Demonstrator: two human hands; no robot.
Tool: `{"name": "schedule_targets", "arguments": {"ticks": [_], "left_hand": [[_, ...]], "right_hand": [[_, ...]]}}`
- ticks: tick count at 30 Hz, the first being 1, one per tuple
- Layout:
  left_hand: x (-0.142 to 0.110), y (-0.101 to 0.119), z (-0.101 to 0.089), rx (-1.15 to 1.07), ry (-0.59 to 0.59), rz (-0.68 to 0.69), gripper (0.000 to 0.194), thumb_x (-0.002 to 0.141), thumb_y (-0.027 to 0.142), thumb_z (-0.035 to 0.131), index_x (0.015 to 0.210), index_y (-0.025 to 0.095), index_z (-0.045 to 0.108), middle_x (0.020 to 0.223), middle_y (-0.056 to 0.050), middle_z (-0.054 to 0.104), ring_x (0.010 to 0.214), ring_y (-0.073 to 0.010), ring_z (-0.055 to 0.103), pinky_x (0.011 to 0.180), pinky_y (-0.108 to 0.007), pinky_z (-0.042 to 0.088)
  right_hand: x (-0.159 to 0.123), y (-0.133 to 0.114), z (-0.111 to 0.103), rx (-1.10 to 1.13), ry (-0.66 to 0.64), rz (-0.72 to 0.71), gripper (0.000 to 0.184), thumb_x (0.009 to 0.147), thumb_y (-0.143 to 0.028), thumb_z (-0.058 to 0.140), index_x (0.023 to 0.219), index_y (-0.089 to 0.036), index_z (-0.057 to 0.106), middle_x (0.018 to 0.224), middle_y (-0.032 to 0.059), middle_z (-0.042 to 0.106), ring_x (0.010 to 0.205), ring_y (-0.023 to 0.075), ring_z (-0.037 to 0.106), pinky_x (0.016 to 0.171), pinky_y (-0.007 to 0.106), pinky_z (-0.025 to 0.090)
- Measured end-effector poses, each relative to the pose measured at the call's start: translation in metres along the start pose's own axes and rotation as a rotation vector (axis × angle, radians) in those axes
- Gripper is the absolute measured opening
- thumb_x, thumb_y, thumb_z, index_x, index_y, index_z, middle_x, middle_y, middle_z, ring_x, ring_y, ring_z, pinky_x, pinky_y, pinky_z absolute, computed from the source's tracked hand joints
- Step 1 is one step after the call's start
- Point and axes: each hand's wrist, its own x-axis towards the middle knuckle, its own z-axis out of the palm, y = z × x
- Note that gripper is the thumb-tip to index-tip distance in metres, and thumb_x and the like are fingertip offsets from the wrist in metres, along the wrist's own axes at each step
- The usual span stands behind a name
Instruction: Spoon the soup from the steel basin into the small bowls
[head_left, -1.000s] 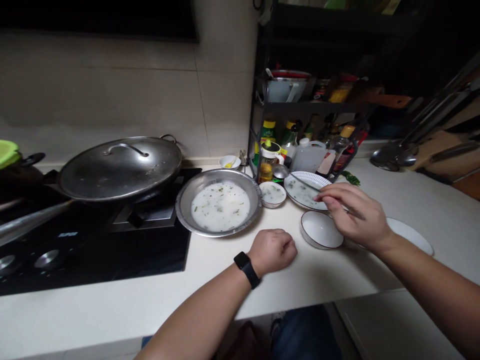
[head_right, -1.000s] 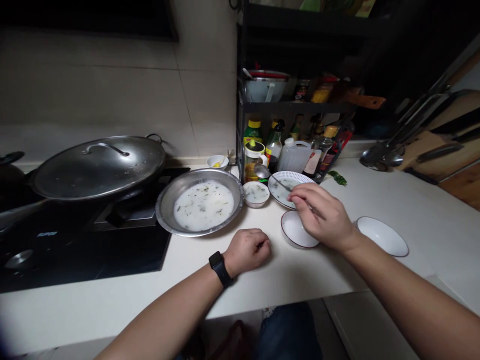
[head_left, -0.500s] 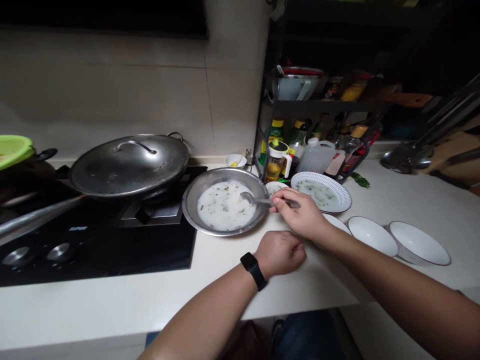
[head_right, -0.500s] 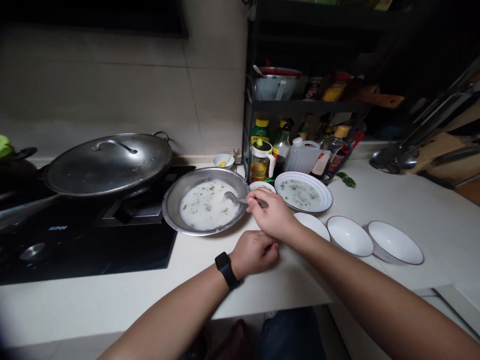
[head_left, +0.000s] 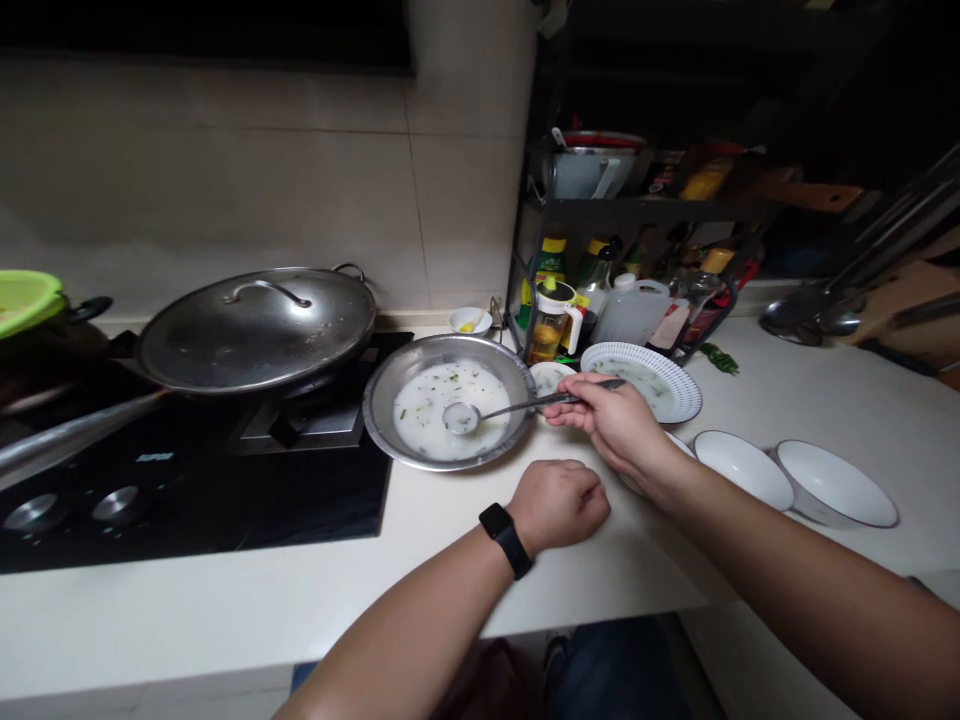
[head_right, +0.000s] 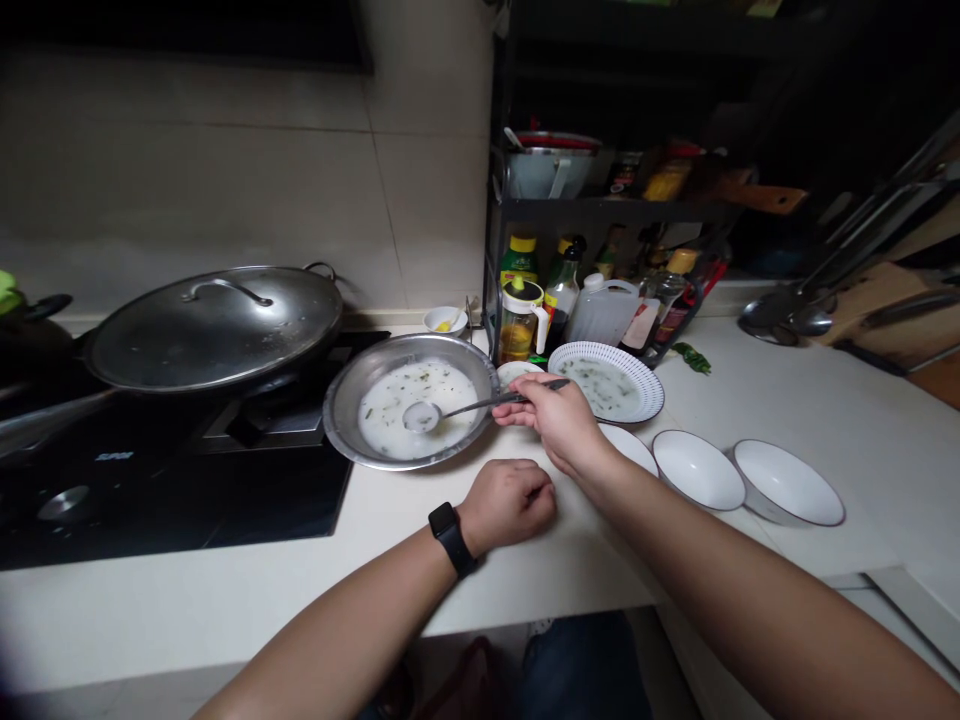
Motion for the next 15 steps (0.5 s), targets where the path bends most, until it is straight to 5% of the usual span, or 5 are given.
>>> {"name": "schedule_targets", "arguments": {"ticks": [7,15], "left_hand": [[-0.001,0.0,-0.001,-0.002,-0.015,-0.015,0.022,0.089,0.023,0.055,0.069,0.02,0.063,0.071,-0.002,0.068,0.066,-0.0141,0.061,0.064,-0.028,0.043],[-0.001,0.001,-0.001,-0.001,-0.018,-0.021,0.025,0.09,0.022,0.053,0.067,0.02,0.06,0.071,-0.002,0.067,0.066,-0.0139,0.059,0.064,-0.028,0.042]], "right_hand": [[0.002,-0.036,-0.023,-0.006,0.104,-0.123,0.007,0.08,-0.01,0.068,0.074,-0.014,0.064,0.065,0.0034,0.067,0.055,0.0179,0.073,0.054,0.027,0.063],[0.006,-0.071,-0.096,0.028,0.349,-0.242,0.022,0.086,0.001,0.055,0.071,-0.01,0.065,0.062,0.0052,0.064,0.051,0.0192,0.072,0.054,0.027,0.064]]}}
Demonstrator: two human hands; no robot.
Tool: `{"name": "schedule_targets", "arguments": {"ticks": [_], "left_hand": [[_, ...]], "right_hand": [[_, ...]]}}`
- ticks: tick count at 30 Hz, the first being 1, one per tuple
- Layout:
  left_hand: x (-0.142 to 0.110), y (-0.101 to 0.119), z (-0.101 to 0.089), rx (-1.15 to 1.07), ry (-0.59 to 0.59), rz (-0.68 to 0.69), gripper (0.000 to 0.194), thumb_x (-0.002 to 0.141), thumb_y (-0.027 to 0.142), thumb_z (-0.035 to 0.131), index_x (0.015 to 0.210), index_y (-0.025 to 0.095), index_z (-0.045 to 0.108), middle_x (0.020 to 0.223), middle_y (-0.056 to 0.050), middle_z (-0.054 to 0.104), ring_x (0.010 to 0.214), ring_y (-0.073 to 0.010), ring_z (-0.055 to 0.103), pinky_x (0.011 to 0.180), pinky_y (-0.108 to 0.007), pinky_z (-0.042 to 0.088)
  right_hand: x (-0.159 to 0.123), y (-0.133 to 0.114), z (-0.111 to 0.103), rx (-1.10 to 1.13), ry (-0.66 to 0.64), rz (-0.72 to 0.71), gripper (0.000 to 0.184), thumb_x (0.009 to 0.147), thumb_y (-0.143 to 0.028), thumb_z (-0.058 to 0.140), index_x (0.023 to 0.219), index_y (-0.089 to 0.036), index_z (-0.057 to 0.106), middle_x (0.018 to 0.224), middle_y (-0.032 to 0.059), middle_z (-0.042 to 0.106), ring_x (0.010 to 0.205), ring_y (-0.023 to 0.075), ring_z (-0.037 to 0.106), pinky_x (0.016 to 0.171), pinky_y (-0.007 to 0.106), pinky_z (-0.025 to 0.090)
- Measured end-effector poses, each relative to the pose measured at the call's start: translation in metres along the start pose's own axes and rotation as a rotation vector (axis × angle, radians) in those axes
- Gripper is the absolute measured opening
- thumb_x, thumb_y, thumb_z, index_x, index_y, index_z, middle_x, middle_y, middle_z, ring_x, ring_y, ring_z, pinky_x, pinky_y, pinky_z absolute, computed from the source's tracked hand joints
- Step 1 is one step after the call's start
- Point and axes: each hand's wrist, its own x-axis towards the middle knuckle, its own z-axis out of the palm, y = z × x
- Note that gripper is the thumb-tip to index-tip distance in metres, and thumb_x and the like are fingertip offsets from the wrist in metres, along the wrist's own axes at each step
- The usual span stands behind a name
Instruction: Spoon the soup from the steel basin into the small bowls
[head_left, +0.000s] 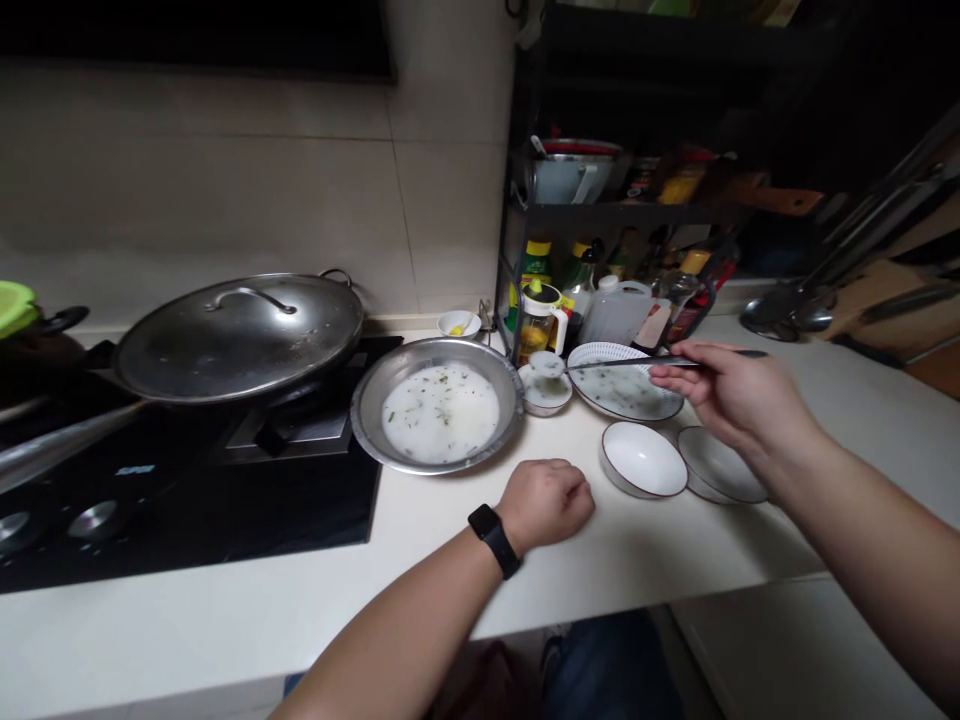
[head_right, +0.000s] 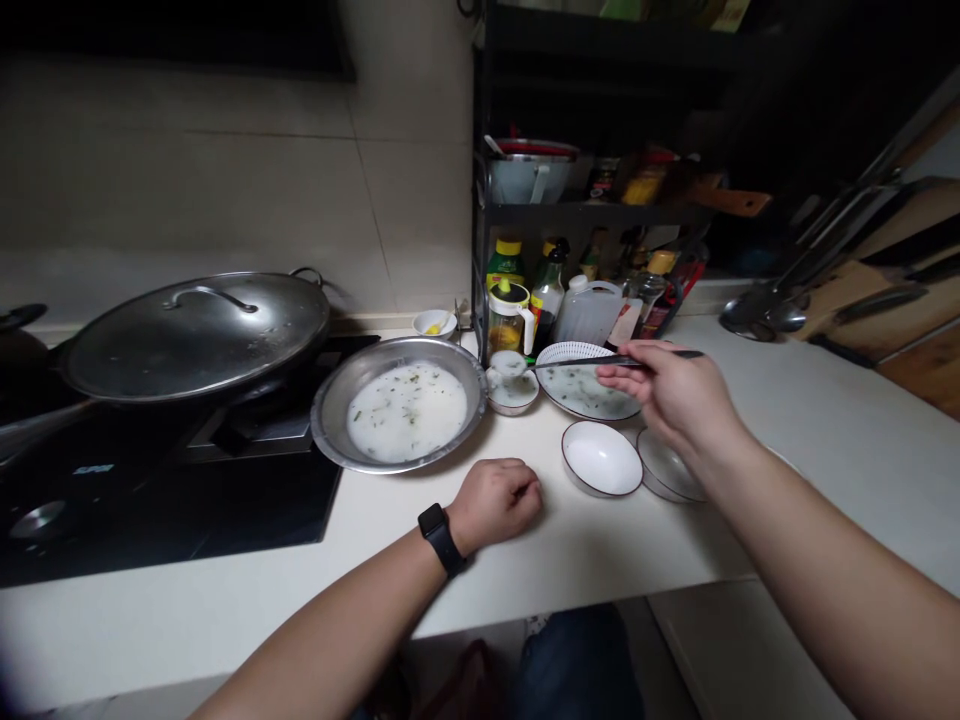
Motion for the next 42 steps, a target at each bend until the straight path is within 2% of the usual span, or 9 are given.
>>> {"name": "schedule_targets", "arguments": {"ticks": [4,7,12,14,18,20,22,30,42], "left_hand": [[0.0,0.0,0.001,0.001,0.001,0.004,0.024,0.09,0.022,0.053,0.066,0.02,0.059,0.07,-0.002,0.067,0.066,-0.0137,0.059,0.063,-0.028,0.04],[0.0,0.0,-0.001,-0.004,0.009,0.004,0.025,0.089,0.021,0.052,0.065,0.02,0.057,0.068,-0.001,0.066,0.065,-0.0135,0.058,0.062,-0.029,0.039],[0.0,-0.001,-0.001,-0.011,0.023,0.004,0.025,0.088,0.021,0.052,0.064,0.02,0.056,0.067,-0.001,0.065,0.064,-0.0132,0.057,0.062,-0.029,0.038],[0.0,-0.002,0.0,-0.018,0.031,0.006,0.024,0.088,0.02,0.052,0.064,0.02,0.056,0.067,-0.001,0.064,0.064,-0.0132,0.057,0.062,-0.029,0.038],[0.0,-0.001,0.0,-0.027,0.034,0.01,0.024,0.088,0.02,0.052,0.064,0.02,0.055,0.067,-0.001,0.064,0.064,-0.0133,0.056,0.062,-0.029,0.038],[0.0,-0.001,-0.001,-0.023,0.027,0.007,0.025,0.088,0.02,0.052,0.063,0.02,0.054,0.067,-0.001,0.064,0.064,-0.0133,0.056,0.062,-0.029,0.037],[0.0,0.0,-0.002,-0.019,0.021,0.0,0.025,0.089,0.021,0.052,0.064,0.02,0.055,0.067,-0.001,0.065,0.064,-0.0134,0.057,0.062,-0.029,0.038],[0.003,0.001,-0.006,-0.036,-0.014,-0.044,0.024,0.09,0.023,0.053,0.069,0.02,0.061,0.073,-0.003,0.069,0.069,-0.0148,0.061,0.066,-0.028,0.041],[0.002,0.001,-0.004,-0.065,0.021,-0.039,0.024,0.09,0.023,0.052,0.068,0.019,0.062,0.072,-0.003,0.068,0.068,-0.0148,0.06,0.066,-0.028,0.041]], "right_hand": [[0.013,-0.005,-0.032,-0.058,0.118,-0.051,0.023,0.086,0.002,0.055,0.07,-0.011,0.065,0.064,0.0059,0.064,0.052,0.02,0.073,0.056,0.028,0.064],[0.011,-0.006,-0.043,-0.166,0.163,-0.117,0.02,0.085,0.001,0.058,0.072,-0.013,0.066,0.063,0.0069,0.067,0.055,0.0203,0.074,0.059,0.027,0.064],[0.004,0.003,-0.058,-0.591,0.112,-0.223,0.009,0.091,-0.016,0.063,0.084,-0.019,0.068,0.069,0.0081,0.073,0.065,0.0186,0.074,0.069,0.027,0.06],[0.006,0.01,-0.069,-0.835,-0.023,-0.449,0.007,0.09,-0.02,0.064,0.085,-0.021,0.069,0.079,0.0094,0.076,0.075,0.0206,0.075,0.076,0.03,0.059],[0.007,0.019,-0.086,-1.207,-0.461,-1.112,0.01,0.09,-0.021,0.062,0.093,-0.022,0.071,0.1,0.0123,0.076,0.089,0.0255,0.073,0.081,0.036,0.059],[0.003,0.02,-0.085,-1.289,-0.56,-1.336,0.015,0.091,-0.017,0.061,0.102,-0.02,0.07,0.104,0.013,0.075,0.088,0.0251,0.073,0.077,0.036,0.06],[-0.004,0.02,-0.077,-1.271,-0.567,-1.448,0.02,0.091,-0.011,0.062,0.108,-0.018,0.069,0.106,0.0136,0.074,0.089,0.0244,0.073,0.077,0.035,0.06],[-0.027,0.027,-0.028,-0.899,-0.521,-1.273,0.017,0.092,-0.011,0.061,0.099,-0.024,0.07,0.095,0.0078,0.072,0.088,0.0233,0.072,0.083,0.038,0.058],[-0.026,0.047,0.001,-0.874,-0.466,-1.106,0.012,0.096,-0.019,0.057,0.093,-0.024,0.068,0.089,0.0058,0.073,0.09,0.0234,0.07,0.083,0.039,0.056]]}}
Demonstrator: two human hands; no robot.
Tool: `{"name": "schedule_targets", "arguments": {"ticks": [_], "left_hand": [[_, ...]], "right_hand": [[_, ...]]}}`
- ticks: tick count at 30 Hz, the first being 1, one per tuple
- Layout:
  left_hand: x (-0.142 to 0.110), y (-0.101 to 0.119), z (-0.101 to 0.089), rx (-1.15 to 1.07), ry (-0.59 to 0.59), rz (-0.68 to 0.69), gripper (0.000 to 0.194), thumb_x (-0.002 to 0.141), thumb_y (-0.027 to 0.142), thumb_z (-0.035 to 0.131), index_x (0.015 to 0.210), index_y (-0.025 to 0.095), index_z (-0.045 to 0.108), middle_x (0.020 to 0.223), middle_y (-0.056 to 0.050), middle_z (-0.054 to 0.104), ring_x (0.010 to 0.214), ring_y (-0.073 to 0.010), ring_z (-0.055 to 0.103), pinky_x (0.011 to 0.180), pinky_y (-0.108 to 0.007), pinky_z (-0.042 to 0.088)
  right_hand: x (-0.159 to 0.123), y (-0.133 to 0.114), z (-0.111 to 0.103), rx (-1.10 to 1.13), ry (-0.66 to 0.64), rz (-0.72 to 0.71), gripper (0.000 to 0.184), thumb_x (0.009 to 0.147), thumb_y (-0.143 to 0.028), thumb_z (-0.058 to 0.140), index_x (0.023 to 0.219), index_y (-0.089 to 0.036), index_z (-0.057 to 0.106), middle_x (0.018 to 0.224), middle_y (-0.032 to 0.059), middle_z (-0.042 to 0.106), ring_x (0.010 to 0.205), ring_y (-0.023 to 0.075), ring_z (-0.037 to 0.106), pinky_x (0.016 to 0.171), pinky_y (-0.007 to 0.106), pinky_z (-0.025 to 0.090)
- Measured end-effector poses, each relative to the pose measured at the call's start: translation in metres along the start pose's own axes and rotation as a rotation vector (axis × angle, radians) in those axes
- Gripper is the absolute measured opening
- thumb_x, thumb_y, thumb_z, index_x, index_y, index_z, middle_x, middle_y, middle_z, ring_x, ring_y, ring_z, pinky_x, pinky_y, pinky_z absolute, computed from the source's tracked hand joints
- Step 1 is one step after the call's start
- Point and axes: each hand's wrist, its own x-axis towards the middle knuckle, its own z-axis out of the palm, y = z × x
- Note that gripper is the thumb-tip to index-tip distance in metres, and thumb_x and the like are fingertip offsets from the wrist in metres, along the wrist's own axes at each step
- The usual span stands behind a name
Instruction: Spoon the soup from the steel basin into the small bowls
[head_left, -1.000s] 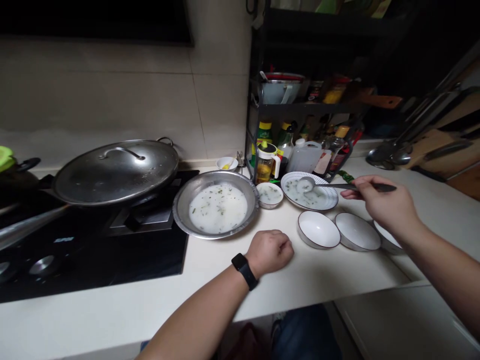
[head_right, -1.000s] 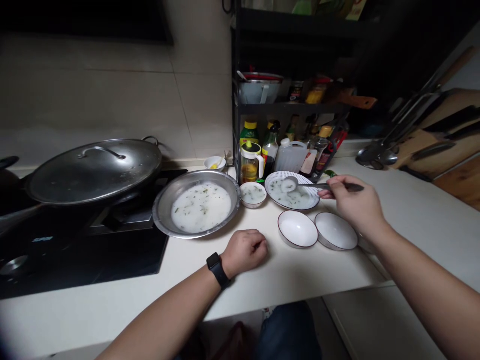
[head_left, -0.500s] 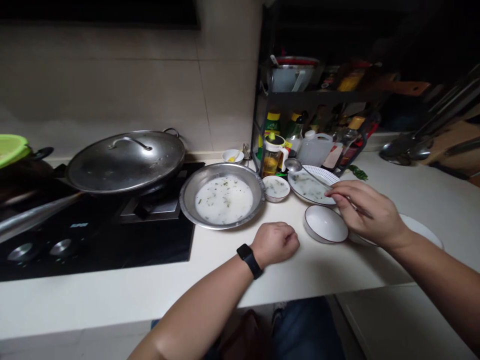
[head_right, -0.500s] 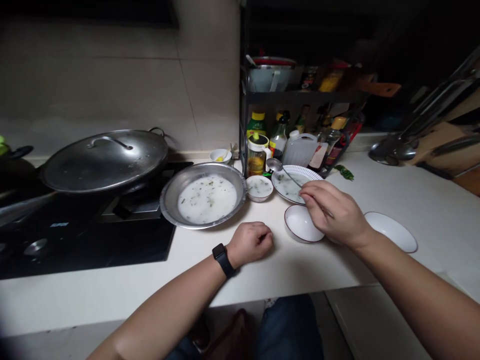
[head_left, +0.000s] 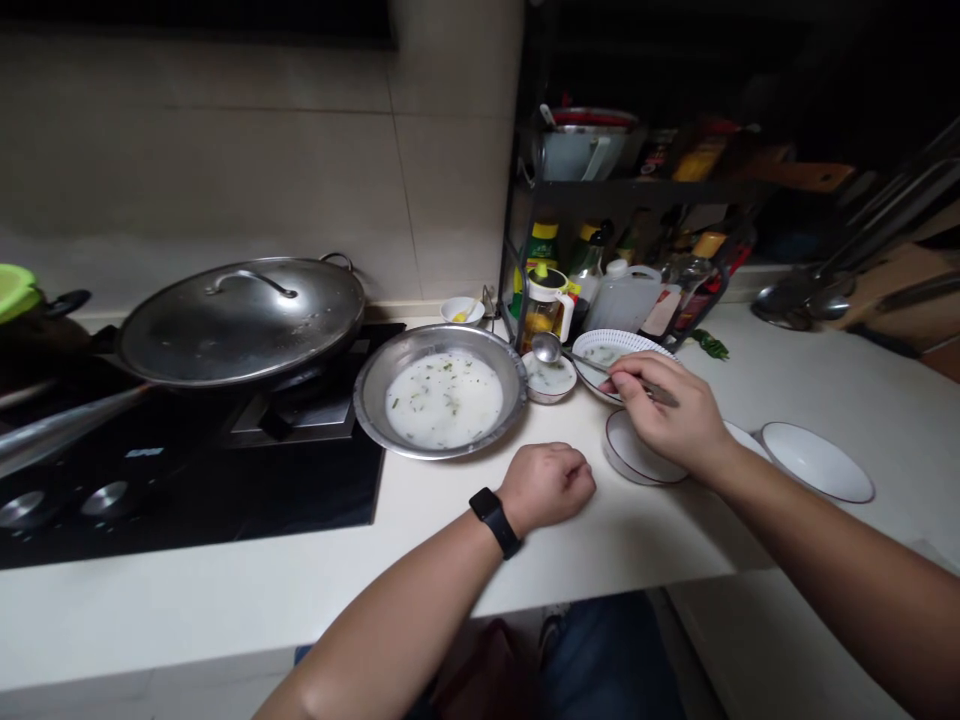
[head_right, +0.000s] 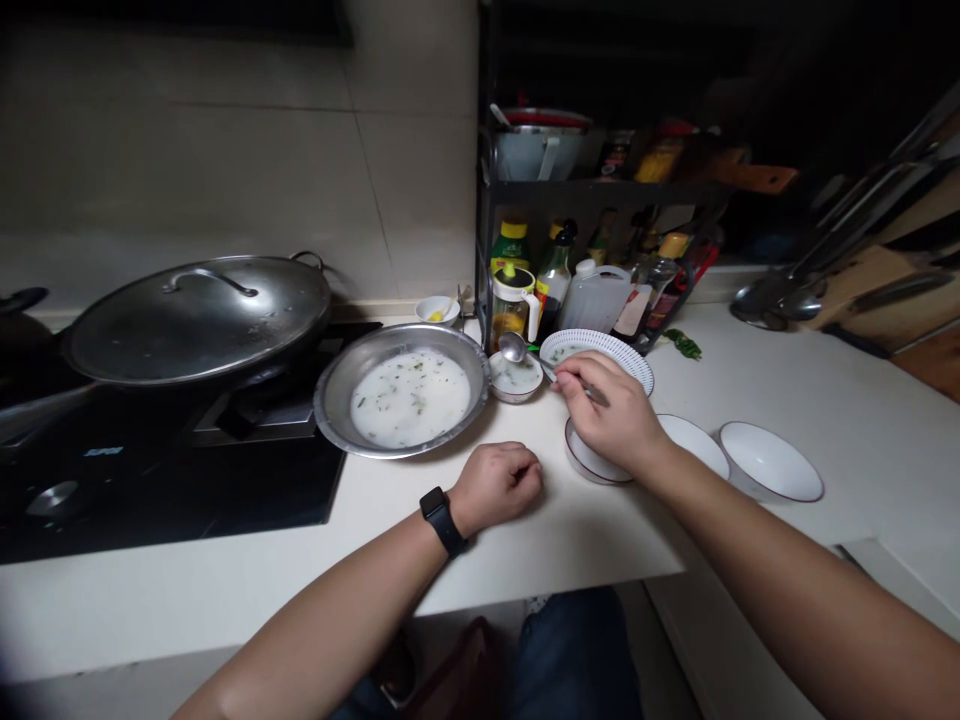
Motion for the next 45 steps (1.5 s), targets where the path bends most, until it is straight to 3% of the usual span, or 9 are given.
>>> {"name": "schedule_targets", "arguments": {"ticks": [12,15,20,23,27,34,39,45], "left_hand": [[0.0,0.0,0.002,-0.006,0.019,0.029,0.024,0.089,0.022,0.053,0.067,0.019,0.06,0.071,-0.003,0.068,0.066,-0.0137,0.059,0.065,-0.028,0.039],[-0.001,0.0,0.002,-0.007,0.022,0.031,0.025,0.089,0.022,0.052,0.066,0.019,0.059,0.069,-0.002,0.066,0.065,-0.0134,0.058,0.064,-0.028,0.038],[0.0,0.0,0.002,-0.001,0.013,0.028,0.024,0.089,0.021,0.053,0.065,0.019,0.058,0.069,-0.002,0.066,0.065,-0.0134,0.058,0.063,-0.028,0.038],[0.0,-0.001,0.003,0.003,0.01,0.022,0.024,0.089,0.021,0.053,0.066,0.019,0.059,0.071,-0.002,0.067,0.066,-0.0134,0.058,0.064,-0.028,0.038],[0.0,-0.001,0.003,0.007,0.002,0.016,0.024,0.09,0.022,0.052,0.067,0.019,0.06,0.071,-0.002,0.067,0.066,-0.0135,0.059,0.064,-0.028,0.039],[-0.001,0.0,0.002,0.014,-0.015,0.009,0.025,0.089,0.021,0.053,0.065,0.02,0.058,0.068,-0.002,0.065,0.065,-0.0134,0.057,0.063,-0.028,0.039],[-0.001,-0.001,0.002,0.006,-0.012,0.008,0.025,0.089,0.02,0.054,0.065,0.02,0.058,0.068,-0.001,0.063,0.065,-0.0132,0.056,0.063,-0.028,0.038],[-0.001,-0.003,0.004,0.003,-0.006,0.014,0.024,0.088,0.019,0.053,0.064,0.02,0.057,0.068,-0.001,0.063,0.064,-0.0132,0.055,0.063,-0.028,0.038]], "right_hand": [[-0.003,-0.002,0.007,0.006,-0.004,0.185,0.014,0.097,-0.025,0.055,0.088,-0.024,0.065,0.081,0.0046,0.075,0.085,0.0231,0.071,0.083,0.038,0.056],[-0.006,-0.002,0.011,0.106,-0.002,0.398,0.014,0.095,-0.032,0.057,0.086,-0.024,0.065,0.077,0.0044,0.075,0.082,0.0254,0.074,0.082,0.043,0.059],[-0.003,0.01,0.017,0.505,0.122,0.888,0.011,0.088,-0.034,0.066,0.081,-0.026,0.066,0.071,0.0044,0.074,0.065,0.0258,0.076,0.072,0.045,0.066],[0.0,0.021,0.018,0.664,0.229,1.032,0.01,0.082,-0.028,0.073,0.075,-0.025,0.066,0.068,0.0047,0.072,0.06,0.0255,0.075,0.067,0.044,0.069],[-0.001,0.03,0.016,0.77,0.331,1.051,0.013,0.077,-0.023,0.077,0.074,-0.02,0.065,0.07,0.006,0.07,0.062,0.0256,0.077,0.061,0.038,0.069],[0.002,0.035,0.005,0.781,0.332,1.021,0.014,0.079,-0.022,0.077,0.077,-0.017,0.064,0.074,0.0057,0.068,0.064,0.0234,0.077,0.063,0.034,0.069],[0.008,0.044,-0.01,0.788,0.335,0.917,0.013,0.081,-0.022,0.076,0.079,-0.015,0.065,0.071,0.0065,0.067,0.067,0.0248,0.078,0.065,0.034,0.069],[0.009,0.058,-0.033,0.764,0.435,0.917,0.009,0.079,-0.016,0.071,0.076,-0.013,0.064,0.071,0.0085,0.066,0.065,0.0249,0.077,0.064,0.032,0.067]]}}
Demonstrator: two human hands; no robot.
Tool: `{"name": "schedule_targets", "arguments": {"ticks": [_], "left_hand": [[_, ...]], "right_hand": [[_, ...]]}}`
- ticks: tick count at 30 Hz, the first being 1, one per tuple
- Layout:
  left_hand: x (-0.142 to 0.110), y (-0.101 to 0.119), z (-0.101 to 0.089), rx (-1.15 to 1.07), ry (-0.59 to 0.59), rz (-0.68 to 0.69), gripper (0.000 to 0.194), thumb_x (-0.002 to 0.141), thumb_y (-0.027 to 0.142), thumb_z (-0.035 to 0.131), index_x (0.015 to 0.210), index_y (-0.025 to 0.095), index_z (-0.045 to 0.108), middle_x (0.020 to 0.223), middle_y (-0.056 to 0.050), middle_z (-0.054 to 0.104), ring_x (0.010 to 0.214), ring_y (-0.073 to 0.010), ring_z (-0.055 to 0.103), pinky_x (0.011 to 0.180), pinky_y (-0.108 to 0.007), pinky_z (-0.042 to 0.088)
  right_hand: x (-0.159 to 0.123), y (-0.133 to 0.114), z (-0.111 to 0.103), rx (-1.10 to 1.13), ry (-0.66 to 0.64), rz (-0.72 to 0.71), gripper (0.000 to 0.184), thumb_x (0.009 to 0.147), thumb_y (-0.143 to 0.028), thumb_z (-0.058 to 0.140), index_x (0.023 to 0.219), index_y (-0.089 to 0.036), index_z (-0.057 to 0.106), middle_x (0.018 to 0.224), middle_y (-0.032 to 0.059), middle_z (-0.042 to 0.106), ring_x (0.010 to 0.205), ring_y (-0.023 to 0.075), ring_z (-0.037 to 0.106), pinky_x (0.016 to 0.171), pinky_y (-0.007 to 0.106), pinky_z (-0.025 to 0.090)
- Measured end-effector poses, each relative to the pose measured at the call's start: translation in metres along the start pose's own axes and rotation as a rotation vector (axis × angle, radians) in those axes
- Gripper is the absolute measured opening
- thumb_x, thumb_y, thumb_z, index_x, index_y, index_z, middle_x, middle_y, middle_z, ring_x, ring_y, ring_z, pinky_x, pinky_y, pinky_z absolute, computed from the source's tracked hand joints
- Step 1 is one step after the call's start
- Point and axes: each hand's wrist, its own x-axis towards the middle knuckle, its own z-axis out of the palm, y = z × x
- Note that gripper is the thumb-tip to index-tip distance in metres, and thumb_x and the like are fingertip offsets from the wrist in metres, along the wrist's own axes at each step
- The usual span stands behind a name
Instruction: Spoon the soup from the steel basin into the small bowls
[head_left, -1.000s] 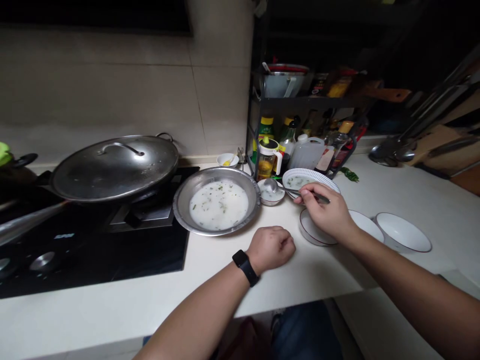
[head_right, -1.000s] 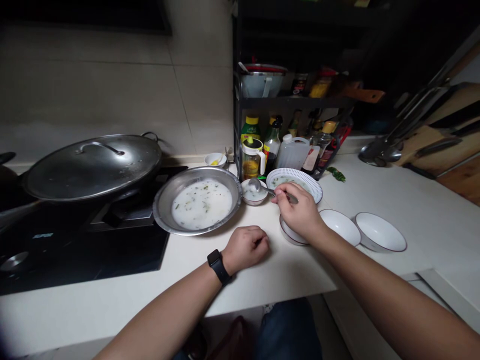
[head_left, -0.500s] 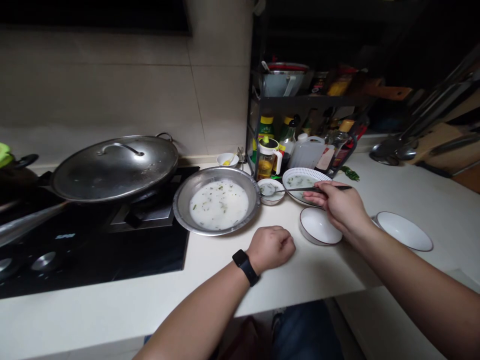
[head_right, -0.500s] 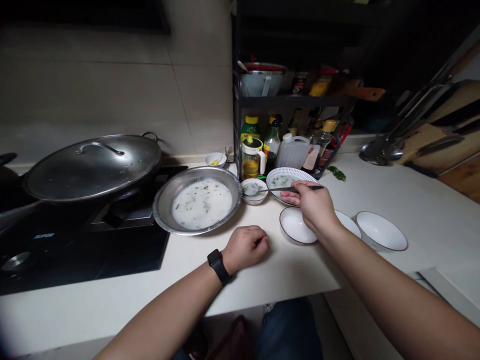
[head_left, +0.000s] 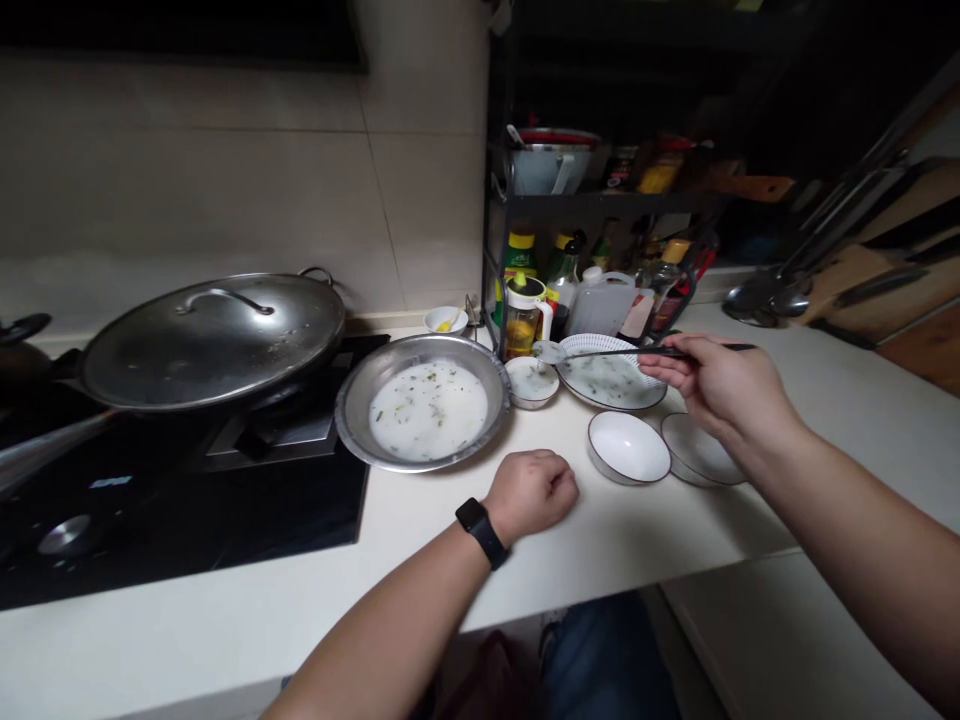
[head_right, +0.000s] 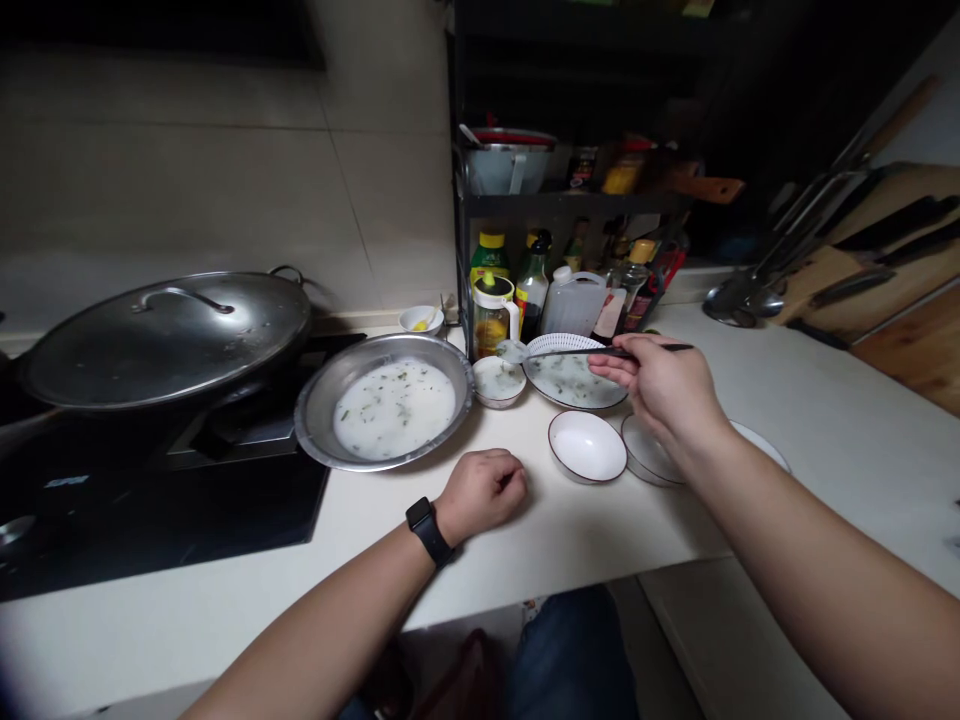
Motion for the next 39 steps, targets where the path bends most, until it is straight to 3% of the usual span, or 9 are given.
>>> {"name": "schedule_targets", "arguments": {"ticks": [8,12,15,17,22,27,31,35,39], "left_hand": [[-0.001,0.001,0.0,-0.005,-0.007,-0.003,0.024,0.089,0.019,0.053,0.065,0.02,0.058,0.068,-0.001,0.064,0.065,-0.0134,0.056,0.063,-0.028,0.038],[-0.001,0.0,0.0,-0.006,-0.015,-0.004,0.024,0.089,0.019,0.053,0.065,0.02,0.059,0.068,-0.001,0.063,0.065,-0.0135,0.056,0.063,-0.028,0.039],[-0.001,0.0,0.001,-0.005,-0.007,-0.006,0.024,0.089,0.019,0.054,0.065,0.02,0.059,0.068,-0.001,0.063,0.065,-0.0135,0.056,0.063,-0.028,0.039],[-0.001,-0.001,0.001,-0.009,0.001,-0.006,0.024,0.089,0.019,0.054,0.065,0.02,0.059,0.068,-0.001,0.063,0.065,-0.0135,0.056,0.063,-0.028,0.039],[0.0,0.001,-0.001,-0.011,0.001,-0.007,0.024,0.088,0.019,0.053,0.065,0.02,0.059,0.068,-0.002,0.064,0.065,-0.0137,0.056,0.064,-0.028,0.039],[0.001,0.002,-0.002,0.0,-0.003,-0.012,0.025,0.088,0.019,0.053,0.064,0.02,0.058,0.068,-0.002,0.064,0.064,-0.0135,0.056,0.062,-0.028,0.038],[0.001,0.002,-0.002,0.008,-0.008,-0.004,0.025,0.088,0.02,0.053,0.064,0.02,0.057,0.068,-0.002,0.064,0.065,-0.0137,0.056,0.063,-0.028,0.038],[0.001,0.003,-0.002,0.02,-0.013,-0.003,0.025,0.089,0.021,0.053,0.065,0.02,0.058,0.069,-0.002,0.065,0.066,-0.014,0.057,0.064,-0.028,0.039],[0.001,0.004,-0.002,0.027,-0.01,-0.005,0.024,0.09,0.022,0.053,0.068,0.02,0.062,0.071,-0.003,0.068,0.067,-0.0143,0.059,0.064,-0.028,0.04]], "right_hand": [[0.018,0.0,-0.046,-0.092,0.065,-0.102,0.009,0.076,-0.017,0.073,0.074,-0.016,0.065,0.065,0.0098,0.066,0.062,0.0287,0.077,0.061,0.035,0.066],[0.008,0.001,-0.05,-0.173,0.122,-0.125,0.01,0.078,-0.021,0.075,0.076,-0.017,0.066,0.064,0.01,0.068,0.06,0.0274,0.076,0.06,0.035,0.066],[-0.011,-0.001,-0.046,-0.377,0.1,-0.134,0.01,0.086,-0.028,0.07,0.086,-0.018,0.067,0.067,0.0098,0.073,0.062,0.0242,0.076,0.064,0.034,0.064],[-0.022,-0.002,-0.046,-0.621,-0.016,-0.292,0.012,0.091,-0.032,0.065,0.088,-0.021,0.068,0.072,0.0091,0.074,0.069,0.0231,0.076,0.07,0.034,0.063],[-0.034,0.0,-0.06,-1.004,-0.419,-0.957,0.008,0.091,-0.024,0.061,0.094,-0.025,0.069,0.094,0.0113,0.075,0.087,0.0261,0.073,0.081,0.038,0.059],[-0.037,0.005,-0.069,-1.175,-0.535,-1.193,0.019,0.09,-0.022,0.061,0.107,-0.026,0.068,0.104,0.0103,0.075,0.087,0.0254,0.074,0.07,0.037,0.062],[-0.046,-0.004,-0.048,-0.988,-0.459,-1.121,0.018,0.09,-0.018,0.062,0.104,-0.027,0.069,0.099,0.0091,0.074,0.087,0.0258,0.072,0.075,0.041,0.062],[-0.058,-0.012,-0.002,-0.703,-0.287,-0.915,0.011,0.095,-0.02,0.06,0.096,-0.025,0.07,0.092,0.0073,0.074,0.088,0.0256,0.071,0.083,0.044,0.059],[-0.067,0.0,0.054,-0.575,-0.39,-0.756,0.012,0.098,-0.025,0.058,0.093,-0.026,0.069,0.086,0.0052,0.075,0.091,0.0244,0.072,0.088,0.043,0.058]]}}
